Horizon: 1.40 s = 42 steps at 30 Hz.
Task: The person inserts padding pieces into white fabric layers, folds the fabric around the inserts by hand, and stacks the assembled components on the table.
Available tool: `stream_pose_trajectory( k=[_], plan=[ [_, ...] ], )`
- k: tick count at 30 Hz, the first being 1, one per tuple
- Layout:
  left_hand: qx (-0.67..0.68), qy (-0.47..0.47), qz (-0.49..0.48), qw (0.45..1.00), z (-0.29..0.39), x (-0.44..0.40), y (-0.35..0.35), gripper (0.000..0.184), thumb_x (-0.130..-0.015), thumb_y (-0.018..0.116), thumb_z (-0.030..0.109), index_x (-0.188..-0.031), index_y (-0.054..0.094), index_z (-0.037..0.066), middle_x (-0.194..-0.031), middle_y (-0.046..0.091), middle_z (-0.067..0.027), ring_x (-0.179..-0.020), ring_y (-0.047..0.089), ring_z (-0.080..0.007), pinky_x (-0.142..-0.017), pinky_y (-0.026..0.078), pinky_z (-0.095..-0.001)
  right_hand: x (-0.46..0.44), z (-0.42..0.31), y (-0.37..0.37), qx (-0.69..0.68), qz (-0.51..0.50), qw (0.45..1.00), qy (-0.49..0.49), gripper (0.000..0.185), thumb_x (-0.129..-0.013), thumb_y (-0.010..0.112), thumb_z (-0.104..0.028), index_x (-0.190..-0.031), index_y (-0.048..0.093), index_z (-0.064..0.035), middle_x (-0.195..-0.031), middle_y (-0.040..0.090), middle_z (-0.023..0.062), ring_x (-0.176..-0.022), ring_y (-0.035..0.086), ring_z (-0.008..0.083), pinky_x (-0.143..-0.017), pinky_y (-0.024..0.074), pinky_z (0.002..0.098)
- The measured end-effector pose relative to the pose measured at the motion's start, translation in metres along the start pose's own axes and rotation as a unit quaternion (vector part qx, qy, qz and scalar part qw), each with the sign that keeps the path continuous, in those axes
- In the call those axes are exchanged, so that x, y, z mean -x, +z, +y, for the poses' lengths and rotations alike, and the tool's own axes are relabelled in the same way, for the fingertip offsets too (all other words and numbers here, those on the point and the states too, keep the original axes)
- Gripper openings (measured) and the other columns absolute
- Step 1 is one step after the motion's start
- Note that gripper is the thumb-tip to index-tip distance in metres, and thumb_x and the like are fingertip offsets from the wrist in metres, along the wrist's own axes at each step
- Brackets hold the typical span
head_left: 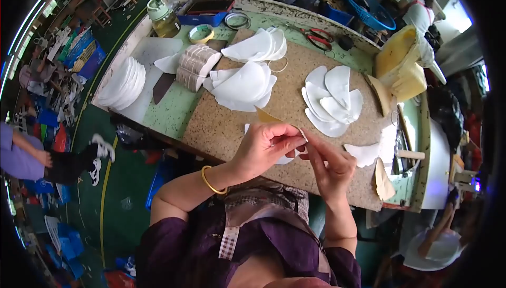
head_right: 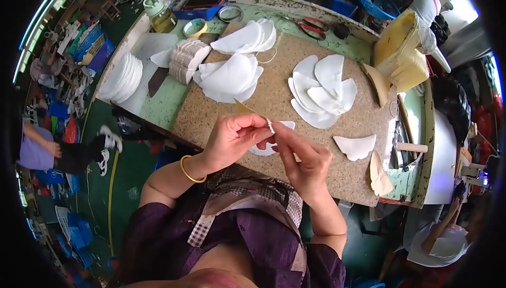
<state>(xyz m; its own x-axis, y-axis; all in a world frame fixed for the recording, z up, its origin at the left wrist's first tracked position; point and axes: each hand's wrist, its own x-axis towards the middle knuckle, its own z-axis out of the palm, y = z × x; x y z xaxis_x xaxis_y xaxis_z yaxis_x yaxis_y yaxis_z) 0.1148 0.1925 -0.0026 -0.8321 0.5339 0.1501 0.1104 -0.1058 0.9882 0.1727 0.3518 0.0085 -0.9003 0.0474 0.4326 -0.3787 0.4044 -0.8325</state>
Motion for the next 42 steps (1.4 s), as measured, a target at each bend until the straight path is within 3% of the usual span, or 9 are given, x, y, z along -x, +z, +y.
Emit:
stream_pose_trajectory(
  k=[12, 16, 22, 25, 28, 30, 34, 39, 42],
  plan=[
    [-0.199, 0.119, 0.037, 0.972, -0.009, -0.001, -0.013, 0.005, -0.084, 0.060, 0.001, -0.085, 0.055, 0.001, -0.075, 0.060, -0.0018, -0.065, 0.057, -0.0081, -0.058, 0.045, -0.0235, -0.006, 0.015, 0.018, 0.152, 0.020, 0.983, -0.102, 0.023, -0.078, 0.066, 0.002, -0.101, 0.065, -0.0015, -0.088, 0.069, 0.0120, -0.063, 0.067, 0.0230, -0.053, 0.0525, 0.0295],
    [0.108, 0.067, 0.012, 0.992, -0.031, -0.001, -0.013, 0.003, -0.087, 0.052, 0.002, -0.090, 0.053, 0.002, -0.092, 0.058, -0.0051, -0.088, 0.057, -0.0131, -0.078, 0.046, -0.0307, -0.009, 0.043, 0.027, -0.417, 0.101, 0.868, 0.251, 0.012, -0.087, 0.057, -0.006, -0.098, 0.059, -0.0011, -0.090, 0.066, 0.0094, -0.077, 0.066, 0.0173, -0.068, 0.0530, 0.0289],
    [0.507, -0.044, -0.034, 0.860, -0.051, 0.030, -0.044, 0.012, -0.093, 0.040, 0.009, -0.096, 0.049, 0.002, -0.113, 0.056, -0.0110, -0.110, 0.052, -0.0161, -0.092, 0.044, -0.0345, 0.004, 0.052, 0.034, -0.514, 0.030, 0.755, 0.407, 0.015, -0.092, 0.046, -0.016, -0.096, 0.050, -0.0015, -0.086, 0.060, 0.0081, -0.078, 0.063, 0.0203, -0.069, 0.0559, 0.0326],
    [0.171, -0.076, 0.014, 0.982, -0.029, 0.082, -0.077, 0.009, -0.093, 0.040, 0.009, -0.093, 0.048, 0.004, -0.094, 0.056, -0.0052, -0.089, 0.055, -0.0117, -0.082, 0.046, -0.0303, 0.012, 0.029, 0.016, -0.388, -0.050, 0.840, 0.376, 0.013, -0.092, 0.050, -0.017, -0.095, 0.050, -0.0049, -0.083, 0.057, 0.0047, -0.075, 0.063, 0.0173, -0.068, 0.0557, 0.0341],
    [-0.219, -0.266, -0.011, 0.939, 0.013, 0.108, -0.097, 0.013, -0.088, 0.056, 0.008, -0.096, 0.047, 0.004, -0.087, 0.052, -0.0055, -0.075, 0.056, -0.0134, -0.079, 0.046, -0.0282, -0.005, 0.057, -0.020, -0.282, 0.118, 0.910, 0.281, 0.014, -0.093, 0.048, -0.019, -0.090, 0.050, -0.0051, -0.085, 0.063, 0.0080, -0.077, 0.064, 0.0180, -0.065, 0.0545, 0.0319],
    [-0.503, 0.061, 0.049, 0.861, 0.011, 0.099, -0.075, 0.043, -0.069, 0.078, 0.010, -0.097, 0.046, 0.003, -0.100, 0.049, -0.0135, -0.094, 0.054, -0.0261, -0.082, 0.044, -0.0369, -0.015, 0.037, -0.016, -0.245, 0.131, 0.943, 0.185, 0.010, -0.096, 0.043, -0.011, -0.091, 0.047, -0.0023, -0.100, 0.065, 0.0168, -0.086, 0.066, 0.0218, -0.070, 0.0559, 0.0334],
    [-0.263, 0.183, 0.158, 0.934, -0.011, 0.058, -0.013, 0.047, -0.065, 0.080, 0.009, -0.094, 0.043, 0.004, -0.101, 0.046, -0.0151, -0.092, 0.050, -0.0289, -0.081, 0.042, -0.0351, -0.003, -0.003, 0.030, -0.149, -0.219, 0.964, -0.017, 0.034, -0.085, 0.066, -0.018, -0.109, 0.054, 0.0023, -0.120, 0.060, 0.0128, -0.102, 0.061, 0.0230, -0.084, 0.0486, 0.0323],
    [0.179, 0.063, 0.155, 0.970, -0.007, 0.024, -0.013, 0.020, -0.084, 0.060, 0.001, -0.091, 0.042, 0.006, -0.100, 0.048, -0.0061, -0.089, 0.050, -0.0106, -0.078, 0.044, -0.0274, -0.005, 0.036, -0.020, -0.159, -0.009, 0.973, 0.167, 0.059, -0.091, 0.051, -0.044, -0.129, 0.046, 0.0002, -0.131, 0.051, 0.0164, -0.123, 0.047, 0.0263, -0.098, 0.0402, 0.0408],
    [0.216, -0.059, 0.113, 0.968, -0.028, 0.023, -0.013, 0.017, -0.087, 0.060, 0.004, -0.093, 0.044, 0.005, -0.098, 0.050, -0.0047, -0.092, 0.050, -0.0094, -0.079, 0.044, -0.0263, 0.014, 0.047, -0.008, -0.338, -0.078, 0.884, 0.312, 0.051, -0.089, 0.061, -0.029, -0.126, 0.044, 0.0014, -0.105, 0.061, 0.0133, -0.086, 0.063, 0.0187, -0.064, 0.0524, 0.0254]
  ],
)
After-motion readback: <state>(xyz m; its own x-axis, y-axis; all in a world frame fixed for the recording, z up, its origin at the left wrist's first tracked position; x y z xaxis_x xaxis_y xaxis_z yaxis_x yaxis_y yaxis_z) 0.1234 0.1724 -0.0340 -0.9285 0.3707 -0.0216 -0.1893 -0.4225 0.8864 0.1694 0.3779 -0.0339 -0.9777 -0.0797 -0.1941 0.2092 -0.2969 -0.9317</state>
